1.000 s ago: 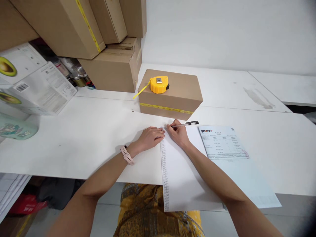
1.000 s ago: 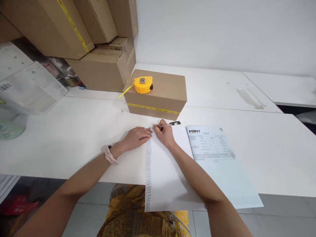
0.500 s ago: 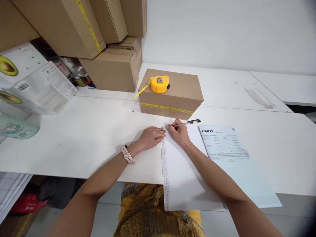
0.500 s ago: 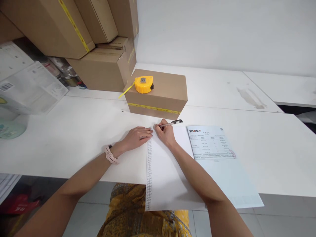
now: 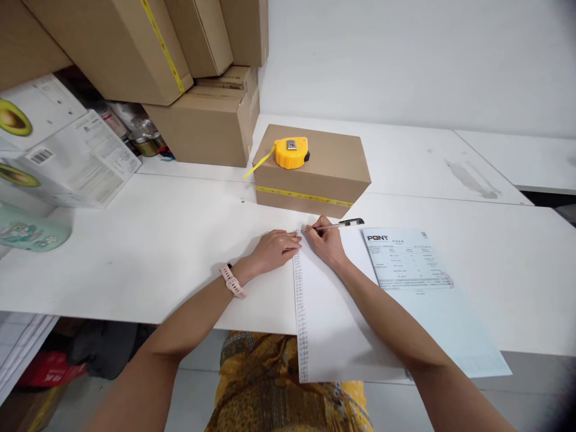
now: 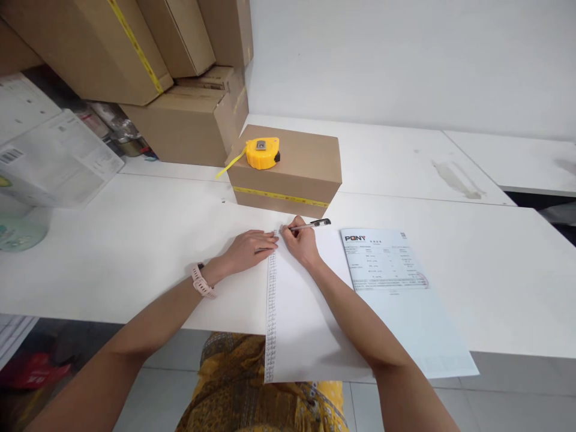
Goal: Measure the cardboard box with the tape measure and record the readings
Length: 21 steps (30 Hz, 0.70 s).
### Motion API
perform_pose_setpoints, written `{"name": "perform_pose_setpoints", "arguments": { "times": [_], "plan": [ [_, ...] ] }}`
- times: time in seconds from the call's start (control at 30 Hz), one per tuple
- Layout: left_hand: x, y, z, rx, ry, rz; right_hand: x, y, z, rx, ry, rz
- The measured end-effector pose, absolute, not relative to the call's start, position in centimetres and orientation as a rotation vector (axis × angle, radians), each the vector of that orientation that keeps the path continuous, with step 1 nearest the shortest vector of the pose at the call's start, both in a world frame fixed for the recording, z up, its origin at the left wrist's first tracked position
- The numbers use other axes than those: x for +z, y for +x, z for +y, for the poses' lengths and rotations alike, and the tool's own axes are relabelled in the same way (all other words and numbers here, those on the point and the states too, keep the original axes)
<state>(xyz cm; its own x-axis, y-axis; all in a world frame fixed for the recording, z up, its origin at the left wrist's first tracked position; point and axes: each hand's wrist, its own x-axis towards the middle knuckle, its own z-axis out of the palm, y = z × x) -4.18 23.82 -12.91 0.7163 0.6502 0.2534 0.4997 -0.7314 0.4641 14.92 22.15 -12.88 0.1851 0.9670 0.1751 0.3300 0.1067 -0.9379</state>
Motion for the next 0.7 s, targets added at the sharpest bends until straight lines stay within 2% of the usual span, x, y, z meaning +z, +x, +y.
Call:
{"name": "perform_pose_setpoints", "arguments": {
  "times": [0.7],
  "plan": [
    [-13.47, -4.29, 23.94, 0.599, 2.553, 0.87, -12.84, 15.06, 22.06, 0.772, -1.452, -1.303]
  ]
}}
